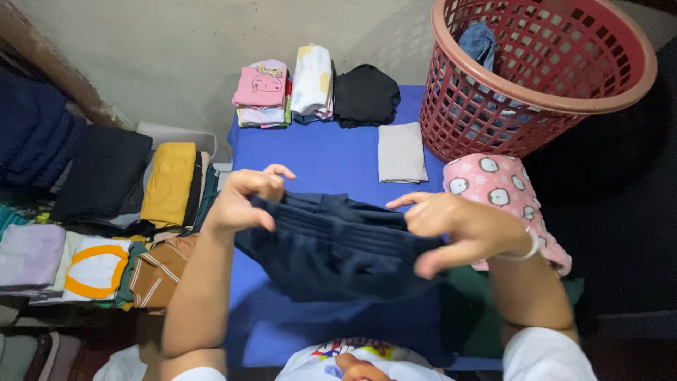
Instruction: The person folds several dark-colored pants on a blue-covered surface. They smooth and fold each pair, then place the folded items into a stack beside the work area. The person repeats this process for multiple pairs of pants.
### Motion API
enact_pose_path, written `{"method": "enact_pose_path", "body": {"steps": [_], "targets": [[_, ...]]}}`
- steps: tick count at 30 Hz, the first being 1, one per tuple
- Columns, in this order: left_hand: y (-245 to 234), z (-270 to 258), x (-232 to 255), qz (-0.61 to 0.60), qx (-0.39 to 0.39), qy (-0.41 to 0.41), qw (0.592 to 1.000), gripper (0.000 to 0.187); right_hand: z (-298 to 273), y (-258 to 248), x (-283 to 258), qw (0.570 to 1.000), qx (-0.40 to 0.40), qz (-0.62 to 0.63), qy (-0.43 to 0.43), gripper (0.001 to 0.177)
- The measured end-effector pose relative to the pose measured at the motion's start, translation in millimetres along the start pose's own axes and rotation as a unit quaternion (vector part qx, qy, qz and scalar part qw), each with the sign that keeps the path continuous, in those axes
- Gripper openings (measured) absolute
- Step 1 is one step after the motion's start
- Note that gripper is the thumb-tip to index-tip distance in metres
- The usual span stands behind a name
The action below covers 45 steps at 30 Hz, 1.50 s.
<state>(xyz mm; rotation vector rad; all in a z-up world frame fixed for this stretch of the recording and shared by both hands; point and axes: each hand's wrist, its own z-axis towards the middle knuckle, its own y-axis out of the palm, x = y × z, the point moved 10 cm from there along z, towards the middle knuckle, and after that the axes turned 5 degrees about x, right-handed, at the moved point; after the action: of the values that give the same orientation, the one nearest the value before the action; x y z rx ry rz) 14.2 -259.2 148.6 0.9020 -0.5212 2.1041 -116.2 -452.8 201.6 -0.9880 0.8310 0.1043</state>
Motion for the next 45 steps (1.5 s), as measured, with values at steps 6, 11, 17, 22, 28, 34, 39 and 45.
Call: {"method": "enact_pose_path", "body": {"steps": [6,11,17,22,28,34,39,45], "targets": [[27.9,16.3,48.2,0.287,-0.128,-0.013,0.949,0.02,-0.7,-30.7,-27.0,0.993,0.008,0.119,-0.014,0.05],[16.1,24.7,76.5,0.182,-0.068,-0.029,0.98,0.014,2.7,-51.0,1.4,0.982,0.038,-0.167,0.083,0.039],[17.3,33.9,118.8,0.321,0.01,-0.029,0.946,0.03,-4.9,-43.6,-4.8,0.996,0.019,-0.061,0.061,0.042],[42.7,12.9,153.7,0.06,-0.068,-0.023,0.996,0.054,1.1,-48.4,-41.0,0.99,0.084,0.111,0.025,0.048],[26.6,12.4,134.2,0.216,-0.03,-0.044,0.975,0.032,2.0,-51.8,-90.6,0.985,0.088,0.073,-0.131,0.023],[-30.9,-21.6,8.0,0.101,0.019,-0.389,0.916,0.02,-27.2,-52.8,78.1,0.945,0.094,0.057,0.309,0.038],[-67.2,-19.5,-33.9,-0.015,0.109,-0.377,0.92,0.016,-17.4,-78.7,120.6,0.946,0.214,0.097,0.222,0.047],[-52.4,51.5,-15.2,0.1,0.249,-0.261,0.927,0.027,44.7,-88.6,113.6,0.855,0.471,0.204,0.076,0.055]]}}
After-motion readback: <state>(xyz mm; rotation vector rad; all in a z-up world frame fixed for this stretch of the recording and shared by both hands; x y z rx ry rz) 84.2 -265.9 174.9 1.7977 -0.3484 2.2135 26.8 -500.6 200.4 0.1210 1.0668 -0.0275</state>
